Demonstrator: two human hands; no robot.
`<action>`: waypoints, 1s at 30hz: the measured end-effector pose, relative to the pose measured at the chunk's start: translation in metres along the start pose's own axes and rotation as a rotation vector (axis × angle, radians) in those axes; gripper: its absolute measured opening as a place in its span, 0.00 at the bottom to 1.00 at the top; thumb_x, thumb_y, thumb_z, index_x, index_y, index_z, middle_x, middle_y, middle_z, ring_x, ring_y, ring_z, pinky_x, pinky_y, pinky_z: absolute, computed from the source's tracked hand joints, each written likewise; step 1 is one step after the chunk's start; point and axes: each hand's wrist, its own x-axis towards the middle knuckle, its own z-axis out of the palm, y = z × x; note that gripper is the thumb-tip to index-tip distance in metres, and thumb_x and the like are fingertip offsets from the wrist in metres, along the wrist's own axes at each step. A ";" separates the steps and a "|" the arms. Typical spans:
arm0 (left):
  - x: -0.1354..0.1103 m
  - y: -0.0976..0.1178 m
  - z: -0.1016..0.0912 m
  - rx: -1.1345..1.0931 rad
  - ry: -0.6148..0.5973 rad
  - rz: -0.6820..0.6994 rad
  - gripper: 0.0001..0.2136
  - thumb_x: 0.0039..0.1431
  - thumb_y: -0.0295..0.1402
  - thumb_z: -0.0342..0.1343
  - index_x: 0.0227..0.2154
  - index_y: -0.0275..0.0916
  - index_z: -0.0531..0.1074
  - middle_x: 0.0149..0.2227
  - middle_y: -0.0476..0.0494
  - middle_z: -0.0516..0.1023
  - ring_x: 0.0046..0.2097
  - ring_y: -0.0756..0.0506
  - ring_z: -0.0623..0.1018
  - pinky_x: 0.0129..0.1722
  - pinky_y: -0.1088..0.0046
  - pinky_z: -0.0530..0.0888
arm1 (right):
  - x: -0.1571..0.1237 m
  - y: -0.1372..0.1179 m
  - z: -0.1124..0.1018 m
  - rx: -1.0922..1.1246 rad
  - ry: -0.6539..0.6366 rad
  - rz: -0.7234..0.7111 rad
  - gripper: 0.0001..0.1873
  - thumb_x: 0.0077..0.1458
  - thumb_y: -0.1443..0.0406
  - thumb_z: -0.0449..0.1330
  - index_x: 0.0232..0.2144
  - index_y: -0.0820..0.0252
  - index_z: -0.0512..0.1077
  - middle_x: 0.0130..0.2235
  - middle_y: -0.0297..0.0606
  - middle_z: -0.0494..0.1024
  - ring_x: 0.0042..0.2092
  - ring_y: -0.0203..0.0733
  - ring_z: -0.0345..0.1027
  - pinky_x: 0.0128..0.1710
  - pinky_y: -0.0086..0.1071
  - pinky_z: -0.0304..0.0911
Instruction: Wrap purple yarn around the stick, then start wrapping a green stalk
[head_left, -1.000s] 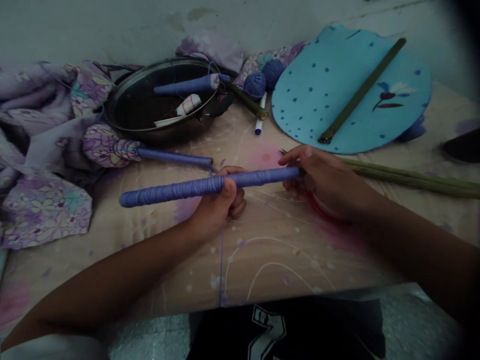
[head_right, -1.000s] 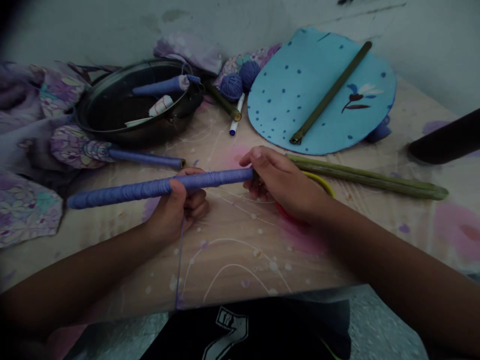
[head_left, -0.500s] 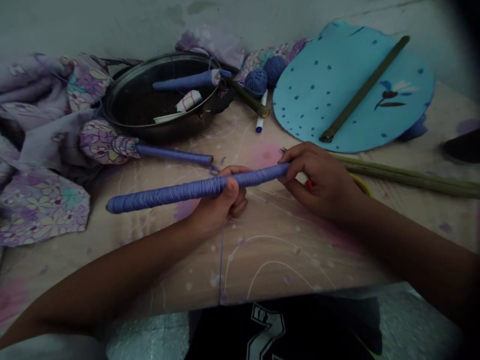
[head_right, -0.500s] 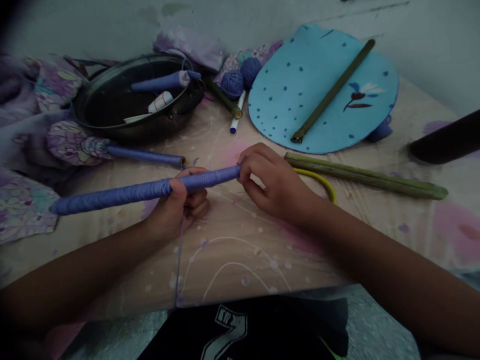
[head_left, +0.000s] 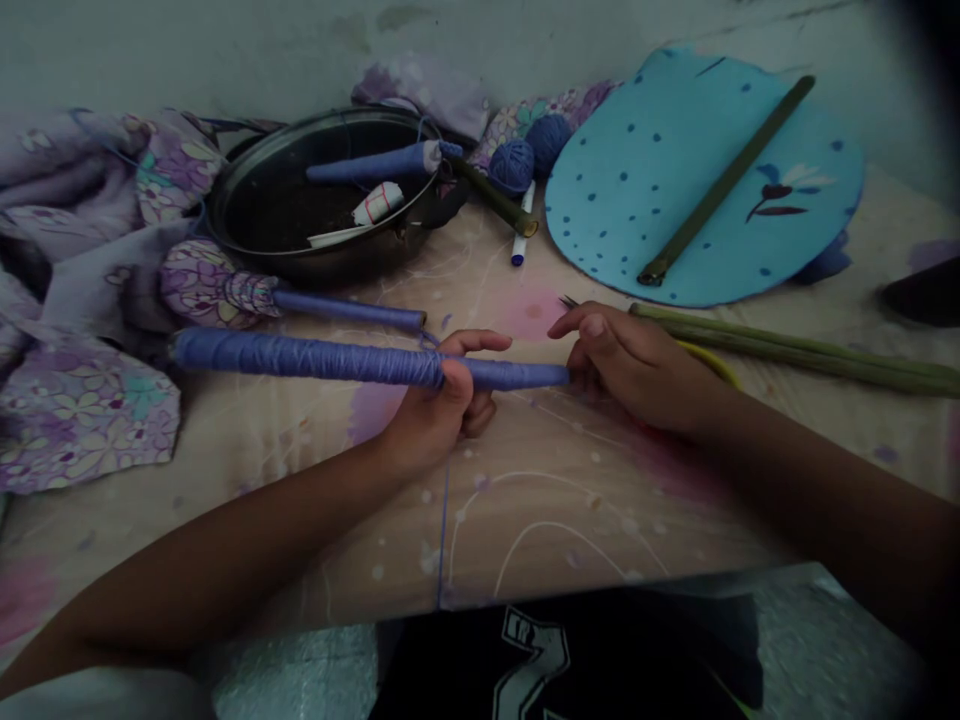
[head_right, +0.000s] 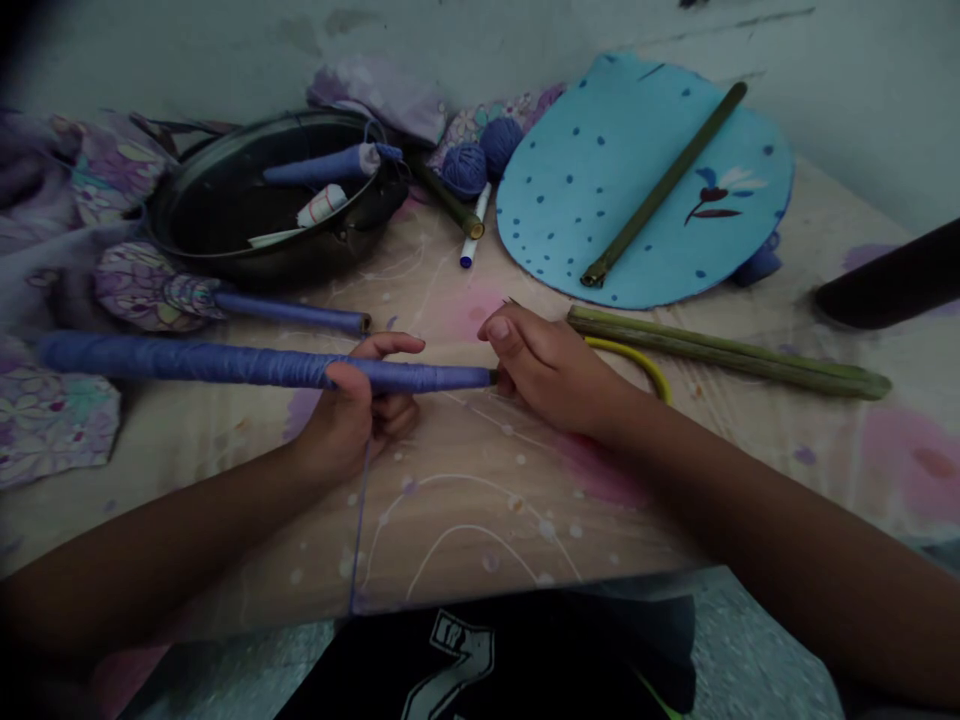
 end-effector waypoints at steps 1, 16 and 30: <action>0.000 -0.001 0.000 -0.010 -0.001 0.010 0.26 0.51 0.58 0.43 0.42 0.41 0.62 0.16 0.62 0.44 0.15 0.56 0.43 0.14 0.80 0.46 | 0.000 0.001 0.000 0.021 -0.028 0.004 0.25 0.60 0.47 0.40 0.40 0.58 0.65 0.22 0.32 0.71 0.20 0.35 0.65 0.20 0.29 0.60; -0.001 -0.005 -0.003 0.025 -0.071 0.050 0.27 0.50 0.55 0.49 0.46 0.40 0.60 0.15 0.63 0.49 0.14 0.58 0.47 0.14 0.82 0.47 | 0.004 -0.004 0.004 0.349 0.045 0.066 0.08 0.53 0.58 0.59 0.30 0.55 0.66 0.23 0.31 0.69 0.20 0.31 0.61 0.17 0.27 0.58; 0.000 -0.005 -0.003 -0.042 -0.025 0.055 0.22 0.51 0.52 0.52 0.43 0.43 0.64 0.15 0.61 0.48 0.15 0.57 0.47 0.14 0.81 0.48 | -0.004 -0.006 0.004 0.003 0.280 -0.459 0.11 0.49 0.67 0.62 0.35 0.53 0.65 0.40 0.38 0.70 0.43 0.42 0.67 0.42 0.40 0.67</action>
